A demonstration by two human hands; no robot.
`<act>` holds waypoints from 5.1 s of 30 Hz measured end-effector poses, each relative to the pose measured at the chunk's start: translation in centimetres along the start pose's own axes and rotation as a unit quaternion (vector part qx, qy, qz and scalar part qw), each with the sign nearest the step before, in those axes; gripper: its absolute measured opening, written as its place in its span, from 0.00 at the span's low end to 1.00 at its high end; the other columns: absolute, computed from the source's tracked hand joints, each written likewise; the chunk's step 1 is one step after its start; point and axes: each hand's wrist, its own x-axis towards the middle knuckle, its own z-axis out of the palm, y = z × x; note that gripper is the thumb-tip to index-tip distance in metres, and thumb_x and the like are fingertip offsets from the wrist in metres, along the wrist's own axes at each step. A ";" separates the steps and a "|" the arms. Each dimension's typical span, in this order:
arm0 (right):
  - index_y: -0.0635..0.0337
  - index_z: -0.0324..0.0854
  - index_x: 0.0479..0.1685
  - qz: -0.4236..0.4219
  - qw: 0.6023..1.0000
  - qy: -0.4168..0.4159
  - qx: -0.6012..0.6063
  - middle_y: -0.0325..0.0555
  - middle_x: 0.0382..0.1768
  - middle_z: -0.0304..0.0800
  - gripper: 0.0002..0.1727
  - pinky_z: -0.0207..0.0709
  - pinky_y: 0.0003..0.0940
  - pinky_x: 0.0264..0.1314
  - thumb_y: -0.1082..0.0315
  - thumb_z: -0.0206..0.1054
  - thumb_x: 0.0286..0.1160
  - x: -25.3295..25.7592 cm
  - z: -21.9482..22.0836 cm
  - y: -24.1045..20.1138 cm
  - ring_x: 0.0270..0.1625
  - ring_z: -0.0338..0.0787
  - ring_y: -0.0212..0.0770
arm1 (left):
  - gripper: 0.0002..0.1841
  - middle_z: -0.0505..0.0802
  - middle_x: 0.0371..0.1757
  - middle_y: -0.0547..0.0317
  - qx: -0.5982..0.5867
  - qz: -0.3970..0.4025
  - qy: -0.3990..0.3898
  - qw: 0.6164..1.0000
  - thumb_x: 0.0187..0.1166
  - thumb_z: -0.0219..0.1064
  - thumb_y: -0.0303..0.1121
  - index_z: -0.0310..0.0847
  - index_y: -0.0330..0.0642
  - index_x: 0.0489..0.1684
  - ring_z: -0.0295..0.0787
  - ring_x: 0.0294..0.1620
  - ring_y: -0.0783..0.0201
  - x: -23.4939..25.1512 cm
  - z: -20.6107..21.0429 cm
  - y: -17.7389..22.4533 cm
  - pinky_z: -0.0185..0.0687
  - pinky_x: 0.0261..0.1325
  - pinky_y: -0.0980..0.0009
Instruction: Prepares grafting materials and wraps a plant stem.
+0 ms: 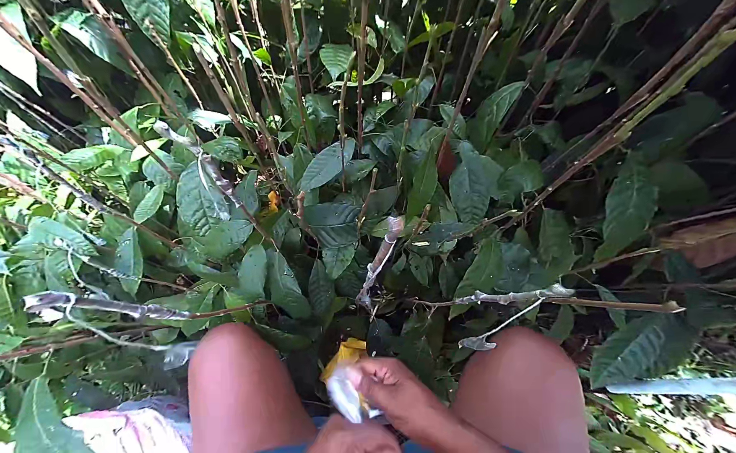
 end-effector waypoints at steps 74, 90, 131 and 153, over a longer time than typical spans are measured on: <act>0.54 0.86 0.54 -0.304 0.836 0.457 0.004 0.42 0.45 0.93 0.08 0.92 0.35 0.52 0.68 0.65 0.84 -22.1 -12.7 -7.0 0.44 0.94 0.37 | 0.22 0.94 0.35 0.59 0.161 -0.004 -0.264 0.951 0.86 0.62 0.52 0.89 0.41 0.54 0.89 0.30 0.71 6.9 -12.5 -2.9 0.89 0.37 0.63; 0.50 0.88 0.61 -0.318 0.943 0.092 -0.037 0.37 0.46 0.97 0.12 0.92 0.29 0.52 0.66 0.63 0.87 -7.5 -1.6 -11.3 0.46 0.96 0.32 | 0.18 0.93 0.55 0.44 0.242 -0.180 -0.077 0.950 0.92 0.51 0.34 0.81 0.37 0.69 0.93 0.55 0.49 12.0 -11.2 3.5 0.85 0.64 0.45; 0.63 0.86 0.50 0.085 0.815 0.067 -0.569 0.49 0.37 0.93 0.09 0.90 0.44 0.44 0.66 0.65 0.85 17.7 -3.8 -16.8 0.35 0.94 0.42 | 0.09 0.92 0.44 0.55 0.004 0.065 0.289 0.955 0.87 0.63 0.31 0.88 0.38 0.53 0.88 0.33 0.66 18.2 -16.9 -6.0 0.88 0.42 0.67; 0.59 0.88 0.52 0.201 0.482 -0.102 -0.847 0.58 0.44 0.91 0.09 0.82 0.70 0.49 0.69 0.67 0.80 16.6 0.0 -21.1 0.50 0.91 0.64 | 0.06 0.94 0.34 0.54 -0.184 -0.083 0.301 0.932 0.77 0.74 0.27 0.86 0.34 0.43 0.92 0.26 0.66 15.8 -18.2 -4.9 0.91 0.35 0.70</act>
